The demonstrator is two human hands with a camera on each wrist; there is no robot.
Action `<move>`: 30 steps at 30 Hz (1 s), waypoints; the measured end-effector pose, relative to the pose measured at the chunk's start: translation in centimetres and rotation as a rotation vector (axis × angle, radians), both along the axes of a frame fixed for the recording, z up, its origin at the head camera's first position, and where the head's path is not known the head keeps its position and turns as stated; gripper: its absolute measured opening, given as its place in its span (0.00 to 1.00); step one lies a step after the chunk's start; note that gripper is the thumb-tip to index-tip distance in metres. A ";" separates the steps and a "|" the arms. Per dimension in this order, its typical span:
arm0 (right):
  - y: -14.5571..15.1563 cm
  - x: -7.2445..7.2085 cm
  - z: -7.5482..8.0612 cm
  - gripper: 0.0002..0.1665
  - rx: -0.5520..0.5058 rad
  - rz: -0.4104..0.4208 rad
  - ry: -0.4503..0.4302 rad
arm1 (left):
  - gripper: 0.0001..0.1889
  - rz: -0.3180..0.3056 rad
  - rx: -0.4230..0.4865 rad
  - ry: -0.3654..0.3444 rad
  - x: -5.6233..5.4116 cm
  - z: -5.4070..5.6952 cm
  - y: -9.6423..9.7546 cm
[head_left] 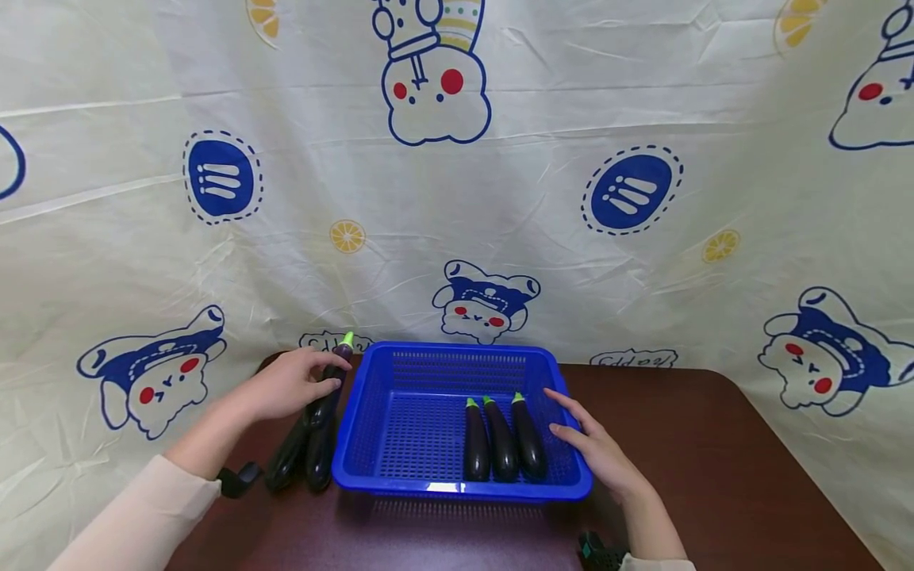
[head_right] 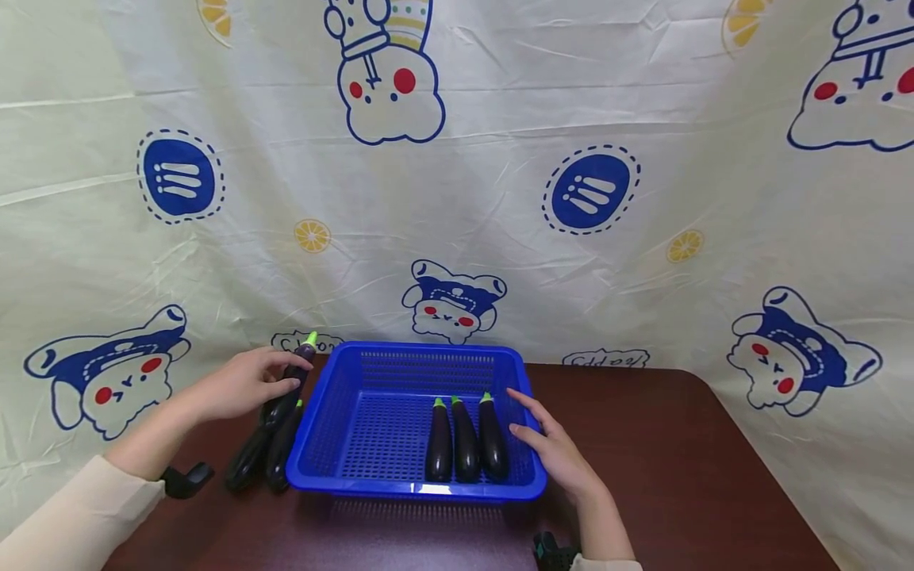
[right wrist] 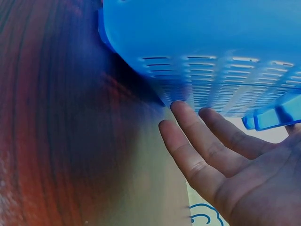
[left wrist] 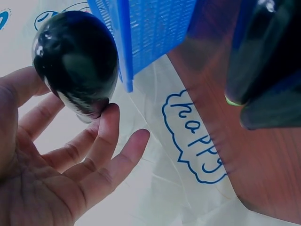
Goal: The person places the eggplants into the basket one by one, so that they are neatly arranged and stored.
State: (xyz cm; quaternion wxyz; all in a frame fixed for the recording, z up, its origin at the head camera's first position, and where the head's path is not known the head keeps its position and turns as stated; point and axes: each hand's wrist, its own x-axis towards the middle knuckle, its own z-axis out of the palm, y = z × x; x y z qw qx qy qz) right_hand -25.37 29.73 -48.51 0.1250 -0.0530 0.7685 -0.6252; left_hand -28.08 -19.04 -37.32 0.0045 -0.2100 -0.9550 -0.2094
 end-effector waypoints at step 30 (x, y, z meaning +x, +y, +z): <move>-0.2 0.0 0.0 0.34 -0.031 0.004 -0.016 | 0.14 -0.064 0.085 -0.002 -0.9 -0.9 4.1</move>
